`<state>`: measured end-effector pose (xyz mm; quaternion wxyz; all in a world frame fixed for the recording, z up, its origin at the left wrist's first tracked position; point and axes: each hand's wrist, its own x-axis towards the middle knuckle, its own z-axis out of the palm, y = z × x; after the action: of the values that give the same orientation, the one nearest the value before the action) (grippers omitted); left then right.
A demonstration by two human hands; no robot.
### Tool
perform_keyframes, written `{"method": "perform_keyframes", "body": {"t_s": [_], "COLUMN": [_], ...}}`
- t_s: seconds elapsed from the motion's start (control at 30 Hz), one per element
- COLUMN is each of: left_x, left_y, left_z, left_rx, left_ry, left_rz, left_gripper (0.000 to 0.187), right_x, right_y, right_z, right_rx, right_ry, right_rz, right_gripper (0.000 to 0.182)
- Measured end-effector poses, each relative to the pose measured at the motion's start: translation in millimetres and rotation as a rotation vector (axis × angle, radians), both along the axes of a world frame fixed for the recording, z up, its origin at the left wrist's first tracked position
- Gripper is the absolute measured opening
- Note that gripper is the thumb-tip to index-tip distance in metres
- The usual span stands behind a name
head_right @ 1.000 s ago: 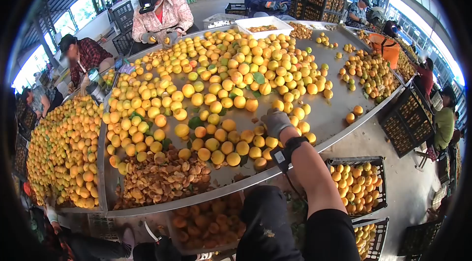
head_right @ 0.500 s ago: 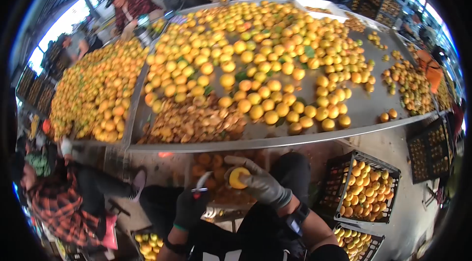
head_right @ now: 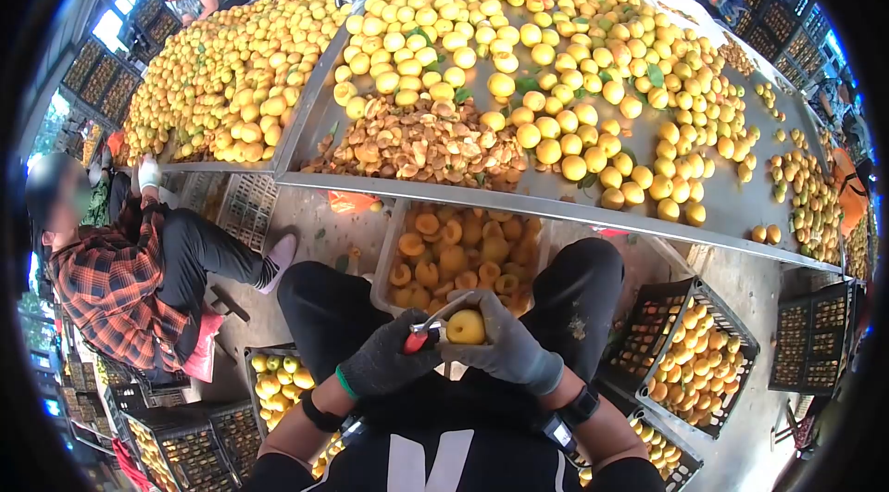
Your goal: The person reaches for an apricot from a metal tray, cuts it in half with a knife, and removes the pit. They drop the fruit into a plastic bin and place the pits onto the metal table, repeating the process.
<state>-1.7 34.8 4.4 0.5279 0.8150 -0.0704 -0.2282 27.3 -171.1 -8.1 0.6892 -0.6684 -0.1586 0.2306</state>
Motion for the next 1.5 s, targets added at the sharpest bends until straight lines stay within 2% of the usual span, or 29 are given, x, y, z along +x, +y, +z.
{"method": "perform_keyframes", "body": {"t_s": [0.17,0.23,0.33,0.47,0.57,0.63,0.77,0.87,0.93,1.07,1.13,1.17,1.23,1.27,1.33,1.5], "left_x": [-0.9,-4.5,-11.0,-16.9,-22.3,-20.8,-23.7,-18.0,-13.6,-21.7,-25.2,-25.2,-22.0,-21.0,-19.9,-24.0], "left_y": [-2.0,-1.8,-1.3,2.7,4.7,2.6,3.1,4.1,3.2,-1.0,-1.2,-2.5,-8.3,-8.9,-10.7,-14.7], "left_z": [-2.3,-8.2,-20.4,-27.0,-44.7,-31.2,-37.8,-32.7,-28.3,-49.5,-47.7,-45.9,-33.6,-31.6,-29.2,-27.9], "left_rx": [-0.007,0.001,-0.124,-0.146,-0.218,-0.31,-0.288,-0.242,-0.226,-0.297,-0.355,-0.354,0.022,0.024,0.053,0.13], "left_ry": [0.001,-0.031,-0.12,-0.111,-0.169,0.109,0.162,0.166,0.131,0.102,0.33,0.331,0.047,0.049,-0.149,-0.173], "left_rz": [-0.091,-0.102,-0.089,-0.083,-0.081,-0.066,-0.071,-0.152,-0.256,-0.305,-0.196,-0.196,-0.083,-0.082,0.004,0.01], "left_gripper": [0.038,0.038,0.037,0.04,0.038,0.037,0.034,0.033,0.031,0.031,0.036,0.036,0.041,0.041,0.042,0.038], "right_x": [-4.0,-5.9,-7.4,-5.4,-4.3,-5.4,-11.9,-14.4,-13.3,-11.8,-9.9,-10.6,-13.1,-13.6,-14.0,-15.2], "right_y": [-1.4,-1.0,4.5,7.0,9.0,10.7,13.0,12.7,12.0,6.4,4.9,3.6,1.9,2.4,2.4,2.1], "right_z": [-8.6,-10.6,-1.5,1.0,0.6,0.1,-8.7,-10.2,-8.4,-20.8,-24.1,-24.7,-26.2,-25.2,-19.2,-8.4], "right_rx": [-0.035,-0.123,-0.104,-0.122,-0.15,-0.197,-0.191,-0.188,-0.266,-0.249,-0.117,-0.116,-0.13,-0.128,-0.075,-0.143], "right_ry": [-0.064,-0.24,-0.208,-0.177,-0.269,-0.394,-0.358,-0.236,-0.406,-0.507,-0.473,-0.473,-0.361,-0.359,-0.265,-0.303], "right_rz": [0.046,0.032,0.025,0.059,0.065,0.041,0.02,0.002,-0.028,0.033,0.072,0.072,0.067,0.069,0.047,-0.005], "right_gripper": [0.051,0.053,0.054,0.055,0.053,0.052,0.05,0.05,0.043,0.039,0.036,0.036,0.036,0.036,0.041,0.052]}}
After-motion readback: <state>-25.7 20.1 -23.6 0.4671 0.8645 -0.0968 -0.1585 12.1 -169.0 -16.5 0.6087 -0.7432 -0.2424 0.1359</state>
